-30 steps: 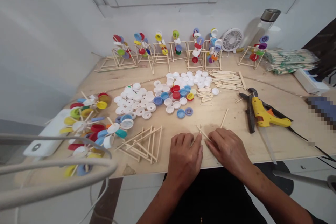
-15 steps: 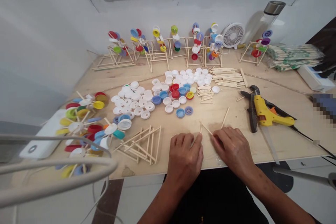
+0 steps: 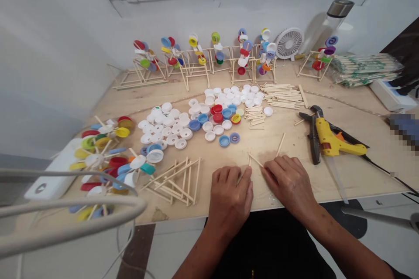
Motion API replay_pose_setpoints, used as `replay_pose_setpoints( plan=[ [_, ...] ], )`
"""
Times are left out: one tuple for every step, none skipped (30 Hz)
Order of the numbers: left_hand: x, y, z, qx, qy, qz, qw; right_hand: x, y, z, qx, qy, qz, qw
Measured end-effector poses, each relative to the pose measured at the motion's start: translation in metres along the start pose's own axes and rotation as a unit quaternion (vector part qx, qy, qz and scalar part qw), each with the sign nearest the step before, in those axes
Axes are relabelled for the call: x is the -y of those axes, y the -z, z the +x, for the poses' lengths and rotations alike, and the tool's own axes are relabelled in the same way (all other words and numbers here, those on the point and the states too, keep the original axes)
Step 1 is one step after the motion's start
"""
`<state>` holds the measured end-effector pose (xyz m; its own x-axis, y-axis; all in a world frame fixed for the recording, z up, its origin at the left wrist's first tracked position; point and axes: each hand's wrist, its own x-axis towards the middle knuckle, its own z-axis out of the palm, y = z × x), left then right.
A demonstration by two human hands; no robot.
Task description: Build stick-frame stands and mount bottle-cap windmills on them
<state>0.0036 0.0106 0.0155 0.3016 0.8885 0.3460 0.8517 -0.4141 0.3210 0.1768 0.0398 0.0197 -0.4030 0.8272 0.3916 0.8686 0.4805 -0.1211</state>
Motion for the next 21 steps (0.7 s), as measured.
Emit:
replay_pose_setpoints(
  plan=[
    [0.0000,-0.0001,0.0001,0.000,0.000,-0.001,1.000,0.0001,0.0002,0.0005,0.001,0.000,-0.001,1.000],
    [0.0000,-0.0002,0.0003,-0.001,0.000,-0.002,1.000,0.0002,0.0005,0.0009,0.001,0.000,-0.001,1.000],
    [-0.0001,-0.0003,0.0004,-0.001,0.000,-0.002,1.000,0.0002,0.0006,0.0013,0.002,-0.001,0.000,1.000],
    [-0.0003,-0.0004,0.0004,-0.002,0.001,-0.003,1.000,0.0002,0.0007,0.0015,0.002,-0.002,0.000,1.000],
    [-0.0006,-0.0005,0.0004,-0.003,0.000,-0.002,1.000,0.0002,0.0007,0.0016,0.003,-0.003,0.001,1.000],
    [-0.0009,-0.0005,0.0003,-0.003,0.000,-0.001,1.000,0.0002,0.0006,0.0017,0.004,-0.003,0.002,1.000],
    [-0.0012,-0.0004,0.0001,-0.004,-0.001,0.000,1.000,0.0001,0.0005,0.0016,0.004,-0.004,0.003,1.000],
    [-0.0014,-0.0004,-0.0001,-0.004,-0.002,0.001,1.000,0.0001,0.0003,0.0015,0.003,-0.004,0.003,1.000],
    [-0.0016,-0.0003,-0.0004,-0.005,-0.002,0.002,1.000,0.0001,0.0002,0.0013,0.002,-0.004,0.003,1.000],
    [-0.0015,-0.0004,-0.0006,-0.006,-0.003,0.002,1.000,0.0002,0.0001,0.0011,0.000,-0.005,0.002,1.000],
    [-0.0014,-0.0005,-0.0008,-0.006,-0.004,0.002,1.000,0.0002,0.0001,0.0008,-0.002,-0.006,0.002,1.000],
    [-0.0012,-0.0007,-0.0009,-0.008,-0.004,0.001,1.000,0.0003,0.0002,0.0006,-0.004,-0.007,0.003,1.000],
    [-0.0009,-0.0009,-0.0010,-0.009,-0.005,0.001,1.000,0.0004,0.0005,0.0004,-0.006,-0.007,0.005,1.000],
    [-0.0005,-0.0012,-0.0010,-0.012,-0.006,0.000,1.000,0.0005,0.0008,0.0003,-0.008,-0.008,0.009,1.000],
    [-0.0002,-0.0015,-0.0009,-0.015,-0.007,-0.001,1.000,0.0007,0.0011,0.0003,-0.007,-0.008,0.013,1.000],
    [0.0000,-0.0018,-0.0009,-0.019,-0.008,-0.002,1.000,0.0007,0.0013,0.0004,-0.006,-0.006,0.017,1.000],
    [0.0002,-0.0021,-0.0008,-0.022,-0.010,-0.003,1.000,0.0008,0.0015,0.0007,-0.005,-0.002,0.020,1.000],
    [0.0003,-0.0024,-0.0007,-0.026,-0.011,-0.005,1.000,0.0007,0.0016,0.0009,-0.003,0.003,0.023,1.000],
    [0.0003,-0.0027,-0.0007,-0.028,-0.011,-0.006,1.000,0.0006,0.0015,0.0012,-0.002,0.008,0.025,1.000],
    [0.0002,-0.0029,-0.0007,-0.030,-0.011,-0.007,0.999,0.0003,0.0014,0.0014,-0.001,0.013,0.026,1.000],
    [0.0001,-0.0031,-0.0007,-0.031,-0.011,-0.007,0.999,0.0000,0.0010,0.0015,-0.001,0.017,0.026,1.000]
  ],
)
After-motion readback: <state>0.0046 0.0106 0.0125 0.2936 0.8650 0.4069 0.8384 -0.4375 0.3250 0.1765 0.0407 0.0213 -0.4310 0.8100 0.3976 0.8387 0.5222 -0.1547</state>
